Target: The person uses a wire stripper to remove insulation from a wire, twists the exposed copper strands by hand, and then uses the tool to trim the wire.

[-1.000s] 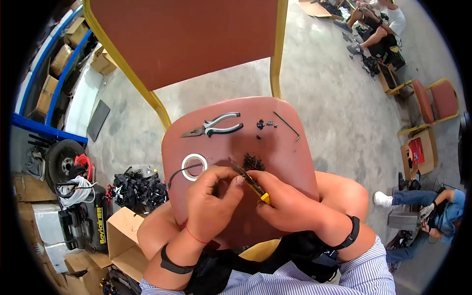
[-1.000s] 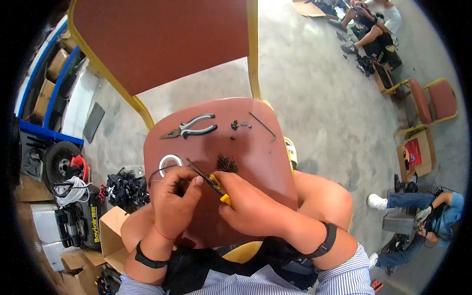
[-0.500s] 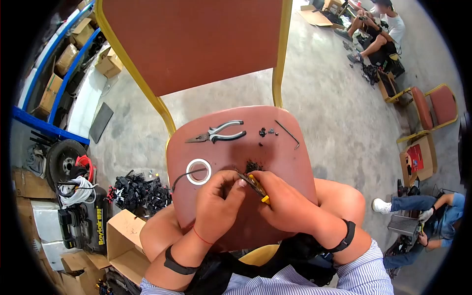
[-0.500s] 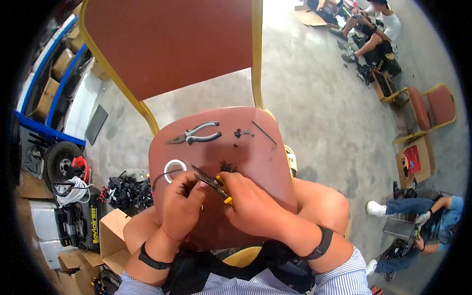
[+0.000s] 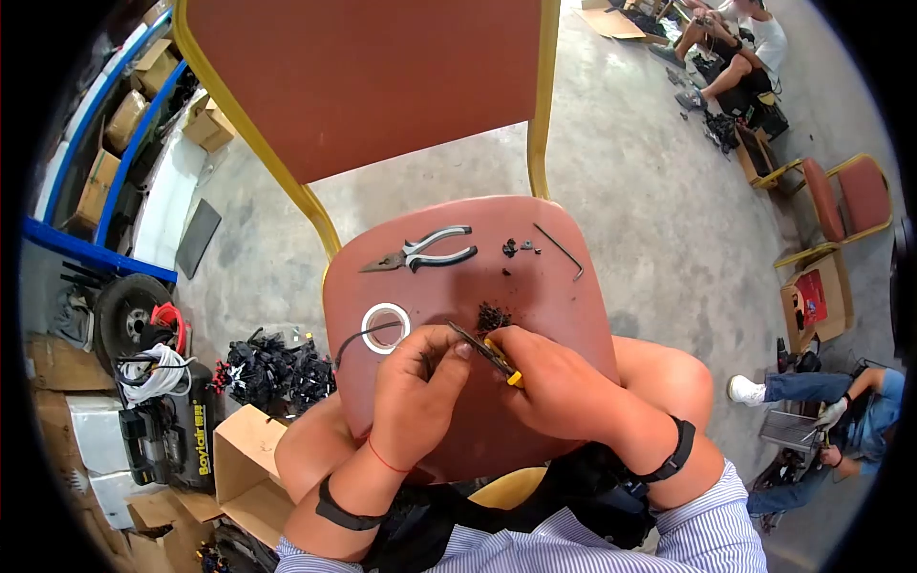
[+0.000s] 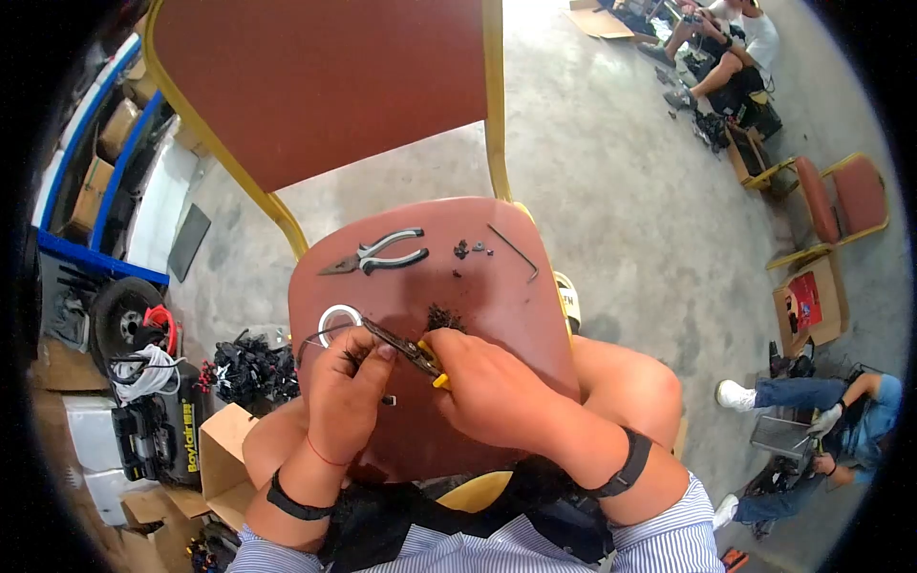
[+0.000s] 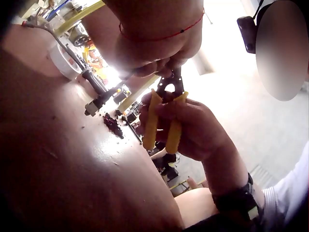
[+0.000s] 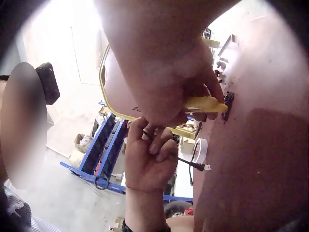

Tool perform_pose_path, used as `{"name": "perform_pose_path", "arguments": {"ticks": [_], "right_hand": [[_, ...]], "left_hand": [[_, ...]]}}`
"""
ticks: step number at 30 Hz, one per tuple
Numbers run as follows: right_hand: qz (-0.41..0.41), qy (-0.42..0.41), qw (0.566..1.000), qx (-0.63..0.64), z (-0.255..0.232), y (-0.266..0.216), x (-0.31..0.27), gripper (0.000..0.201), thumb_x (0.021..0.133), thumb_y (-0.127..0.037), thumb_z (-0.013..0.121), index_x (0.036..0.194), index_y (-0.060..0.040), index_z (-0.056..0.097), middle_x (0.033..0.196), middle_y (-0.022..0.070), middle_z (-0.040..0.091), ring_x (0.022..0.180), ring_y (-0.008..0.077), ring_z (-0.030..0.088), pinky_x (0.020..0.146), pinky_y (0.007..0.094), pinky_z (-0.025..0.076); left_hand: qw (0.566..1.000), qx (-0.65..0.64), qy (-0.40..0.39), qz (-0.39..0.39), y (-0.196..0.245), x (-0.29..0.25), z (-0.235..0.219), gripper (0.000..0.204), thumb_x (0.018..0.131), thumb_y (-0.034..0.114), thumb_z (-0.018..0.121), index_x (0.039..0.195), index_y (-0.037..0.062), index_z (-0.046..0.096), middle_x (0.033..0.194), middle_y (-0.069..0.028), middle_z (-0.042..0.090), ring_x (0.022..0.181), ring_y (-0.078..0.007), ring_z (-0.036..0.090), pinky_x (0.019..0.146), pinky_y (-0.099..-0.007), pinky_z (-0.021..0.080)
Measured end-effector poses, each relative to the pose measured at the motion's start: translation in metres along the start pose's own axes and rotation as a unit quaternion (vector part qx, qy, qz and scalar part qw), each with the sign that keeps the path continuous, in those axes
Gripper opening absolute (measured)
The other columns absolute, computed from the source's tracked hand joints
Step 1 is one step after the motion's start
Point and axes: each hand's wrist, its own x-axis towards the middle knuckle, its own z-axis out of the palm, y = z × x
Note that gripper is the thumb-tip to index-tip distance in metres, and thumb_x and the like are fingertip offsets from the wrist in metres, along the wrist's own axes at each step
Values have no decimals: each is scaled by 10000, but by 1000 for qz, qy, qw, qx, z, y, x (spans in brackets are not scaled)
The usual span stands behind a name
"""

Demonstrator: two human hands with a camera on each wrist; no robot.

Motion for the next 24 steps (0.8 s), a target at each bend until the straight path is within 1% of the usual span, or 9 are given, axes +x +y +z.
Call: {"name": "perform_pose_path", "arguments": {"ticks": [4, 7, 10, 13, 16, 19, 22, 24], "right_hand": [[2, -20, 1000, -15, -6, -1, 1, 386, 851, -40, 645, 1219, 1, 537, 1069, 239, 650, 1042, 438, 629, 858, 489, 511], [5, -45, 999, -16, -12, 2, 1, 347, 860, -70, 657, 1176, -3, 532, 1044, 234, 653, 1025, 431, 635, 844, 491, 508], [6, -62, 997, -36, -13, 1, 0, 336, 854, -94, 667, 1146, -7, 523, 987, 219, 659, 971, 430, 647, 807, 503, 509], [-17, -40, 998, -42, -10, 2, 0, 263, 845, -93, 667, 1011, 4, 486, 911, 232, 661, 891, 456, 653, 771, 536, 513], [4, -36, 996, -80, -7, 2, 1, 286, 844, -107, 681, 1075, -7, 546, 935, 203, 670, 889, 427, 658, 750, 521, 509], [-34, 12, 994, -104, 2, 7, 2, 257, 842, -88, 679, 1058, -5, 567, 967, 215, 673, 913, 427, 658, 766, 513, 517], [-1, 38, 997, -63, 11, 10, 0, 265, 841, -59, 671, 1085, -1, 585, 993, 225, 673, 949, 434, 655, 797, 506, 528], [20, 28, 999, -33, 12, 7, 0, 274, 853, -50, 667, 1112, -1, 594, 1019, 229, 676, 977, 439, 654, 819, 495, 534]], "left_hand": [[1000, -10, -10, -15, 1, 0, -1, 73, 1036, 55, 623, 1079, 3, 651, 899, 53, 621, 794, -11, 533, 670, -195, 459], [991, -69, -17, -111, 3, 0, -3, 80, 1041, 99, 629, 1068, 26, 649, 869, 46, 621, 707, -4, 513, 582, -184, 411], [973, -182, -27, -136, 1, 1, -4, 69, 1039, 117, 629, 1036, 50, 642, 828, 35, 615, 593, -3, 445, 507, -179, 325], [964, -223, -24, -145, -1, -1, -4, 46, 1031, 99, 626, 1010, 59, 635, 793, 31, 606, 531, -8, 388, 483, -185, 273], [958, -241, -18, -153, 2, -3, -2, 50, 1032, 97, 618, 1003, 59, 631, 773, 42, 585, 540, -9, 392, 482, -194, 283], [967, -195, -6, -165, 7, 0, 3, 70, 1045, 141, 596, 995, 94, 606, 781, 17, 570, 508, -38, 395, 477, -207, 287], [963, -212, 6, -165, -3, -2, 0, 80, 1046, 153, 597, 999, 90, 612, 795, 7, 589, 517, -37, 399, 481, -203, 295], [960, -210, 0, -183, -2, -2, -2, 76, 1040, 150, 612, 1009, 81, 622, 802, 6, 601, 528, -39, 411, 490, -200, 306]]}}
